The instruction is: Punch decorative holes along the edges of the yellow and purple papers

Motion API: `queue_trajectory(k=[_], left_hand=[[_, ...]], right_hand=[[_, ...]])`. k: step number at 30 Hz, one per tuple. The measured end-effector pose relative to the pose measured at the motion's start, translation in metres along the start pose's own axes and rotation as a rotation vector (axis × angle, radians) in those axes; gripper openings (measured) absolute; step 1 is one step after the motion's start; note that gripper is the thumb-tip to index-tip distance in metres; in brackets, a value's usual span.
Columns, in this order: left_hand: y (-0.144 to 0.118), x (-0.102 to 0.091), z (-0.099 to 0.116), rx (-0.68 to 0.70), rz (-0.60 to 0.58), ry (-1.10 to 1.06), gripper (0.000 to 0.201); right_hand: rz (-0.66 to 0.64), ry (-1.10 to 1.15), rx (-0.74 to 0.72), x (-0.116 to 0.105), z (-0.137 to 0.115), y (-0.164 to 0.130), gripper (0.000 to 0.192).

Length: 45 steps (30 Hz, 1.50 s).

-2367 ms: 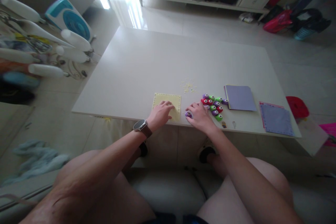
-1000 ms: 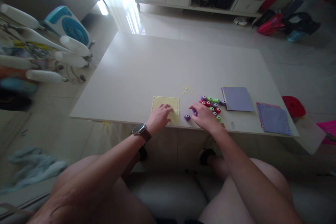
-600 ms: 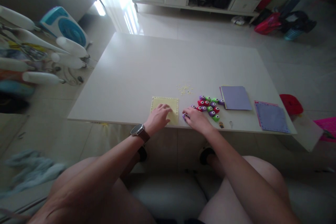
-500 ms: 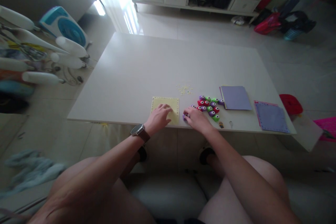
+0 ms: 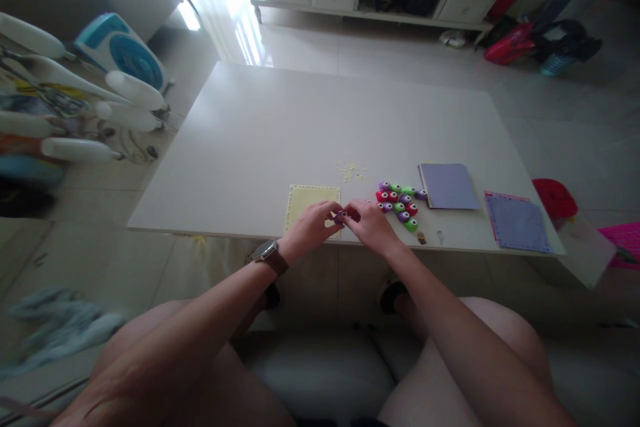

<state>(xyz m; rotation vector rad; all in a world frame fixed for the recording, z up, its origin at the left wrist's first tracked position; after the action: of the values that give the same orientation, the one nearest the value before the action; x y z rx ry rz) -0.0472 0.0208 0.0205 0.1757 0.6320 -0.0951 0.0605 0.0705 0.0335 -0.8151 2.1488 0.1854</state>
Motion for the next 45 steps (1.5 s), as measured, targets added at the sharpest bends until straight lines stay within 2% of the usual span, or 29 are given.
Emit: queue_trajectory(k=[3,6,9,11,14,17,20,23,25,28,30,33,35,39,42,45], left_hand=[[0.003,-0.012,-0.004,-0.006,0.024,0.086,0.022],[0.006,-0.037,-0.022,-0.103,0.072,0.154,0.022],[0.005,-0.069,-0.049,-0.284,0.136,0.216,0.024],[0.002,-0.086,-0.060,-0.351,0.140,0.305,0.021],[-0.006,-0.105,-0.075,-0.437,0.096,0.480,0.012],[-0.018,-0.120,-0.094,-0.545,0.060,0.588,0.013],[-0.028,-0.125,-0.111,-0.610,0.008,0.616,0.016],[-0.032,-0.120,-0.117,-0.619,-0.059,0.646,0.018],[-0.031,-0.115,-0.113,-0.612,-0.084,0.683,0.025],[-0.025,-0.109,-0.094,-0.558,-0.066,0.733,0.040],[-0.018,-0.099,-0.073,-0.455,-0.042,0.722,0.044],[-0.011,-0.069,-0.042,-0.253,-0.060,0.589,0.039],[-0.012,-0.043,-0.026,-0.149,-0.113,0.505,0.035],[-0.022,-0.003,-0.014,-0.066,-0.205,0.447,0.040],[-0.028,0.011,-0.013,-0.043,-0.251,0.461,0.043],[-0.030,0.012,-0.011,-0.047,-0.262,0.479,0.043]], right_hand=[[-0.002,0.003,0.005,0.000,0.000,0.000,0.010],[-0.042,-0.068,0.000,0.005,0.003,-0.001,0.011],[-0.152,-0.189,-0.098,0.021,-0.001,-0.008,0.033],[-0.223,-0.249,-0.158,0.033,-0.004,-0.014,0.045],[-0.268,-0.314,-0.172,0.041,-0.007,-0.020,0.048],[-0.224,-0.361,-0.127,0.032,-0.007,-0.019,0.042],[-0.131,-0.413,-0.053,0.012,0.000,-0.012,0.032],[-0.032,-0.453,0.046,-0.013,0.018,-0.003,0.027],[0.015,-0.448,0.119,-0.029,0.032,0.000,0.027],[0.036,-0.421,0.203,-0.042,0.050,0.002,0.024],[0.029,-0.430,0.244,-0.045,0.056,0.001,0.021],[-0.020,-0.473,0.295,-0.040,0.062,-0.003,0.015],[-0.063,-0.478,0.316,-0.034,0.062,-0.005,0.013],[-0.132,-0.448,0.300,-0.019,0.054,-0.005,0.015],[-0.173,-0.428,0.249,-0.009,0.042,-0.004,0.016],[-0.190,-0.426,0.219,-0.004,0.033,-0.003,0.013]])
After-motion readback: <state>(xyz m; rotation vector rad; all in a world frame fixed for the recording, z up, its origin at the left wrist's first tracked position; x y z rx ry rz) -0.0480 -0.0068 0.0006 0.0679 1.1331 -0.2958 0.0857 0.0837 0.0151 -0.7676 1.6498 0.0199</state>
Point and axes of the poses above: each hand's wrist, its own y-axis towards the middle knuckle, its own x-axis out of the palm, z = x × y, the point moved 9 cm from there along y, towards the middle knuckle, and after that the axes turned 5 degrees about x, right-handed, at the moved point
